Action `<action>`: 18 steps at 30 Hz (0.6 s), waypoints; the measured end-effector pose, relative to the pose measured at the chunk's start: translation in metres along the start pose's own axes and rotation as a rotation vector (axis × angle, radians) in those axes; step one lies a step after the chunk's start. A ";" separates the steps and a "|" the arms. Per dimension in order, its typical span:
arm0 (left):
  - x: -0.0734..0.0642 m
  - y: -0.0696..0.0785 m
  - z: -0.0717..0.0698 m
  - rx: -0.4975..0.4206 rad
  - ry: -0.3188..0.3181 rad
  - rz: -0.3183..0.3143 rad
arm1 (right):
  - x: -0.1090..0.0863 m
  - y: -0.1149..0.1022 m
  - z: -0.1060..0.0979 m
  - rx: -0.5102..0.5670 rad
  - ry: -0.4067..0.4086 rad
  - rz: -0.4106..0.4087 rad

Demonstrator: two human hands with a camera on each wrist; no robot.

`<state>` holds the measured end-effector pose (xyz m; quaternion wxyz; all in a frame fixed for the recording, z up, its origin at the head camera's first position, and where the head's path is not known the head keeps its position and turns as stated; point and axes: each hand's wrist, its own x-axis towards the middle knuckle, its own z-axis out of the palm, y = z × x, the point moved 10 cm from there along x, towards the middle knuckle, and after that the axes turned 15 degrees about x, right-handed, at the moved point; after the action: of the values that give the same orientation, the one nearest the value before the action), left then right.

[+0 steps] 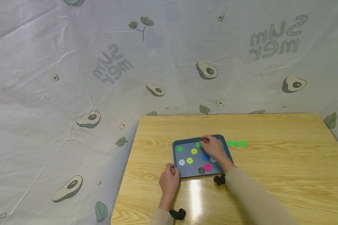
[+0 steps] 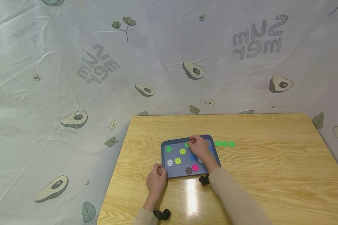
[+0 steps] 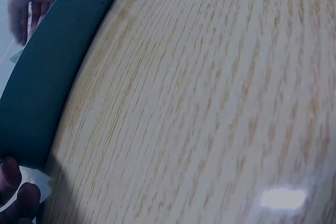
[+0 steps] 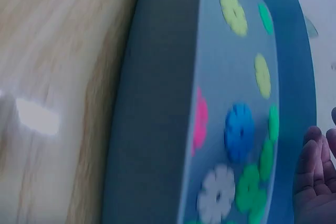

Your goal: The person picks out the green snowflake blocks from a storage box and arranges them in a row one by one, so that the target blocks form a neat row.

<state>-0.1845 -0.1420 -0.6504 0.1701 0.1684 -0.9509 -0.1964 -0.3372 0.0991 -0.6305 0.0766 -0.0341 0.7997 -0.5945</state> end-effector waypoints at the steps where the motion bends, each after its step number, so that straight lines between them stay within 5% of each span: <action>1: 0.001 0.000 0.000 -0.002 -0.003 -0.002 | 0.001 -0.001 0.006 -0.008 -0.006 -0.002; 18: 0.003 -0.005 0.004 -0.014 0.035 0.007 | 0.005 -0.003 0.083 -0.090 -0.081 0.008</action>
<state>-0.1871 -0.1461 -0.6548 0.1887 0.1671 -0.9469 -0.1995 -0.3290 0.0192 -0.6519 0.1095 -0.0582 0.8219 -0.5560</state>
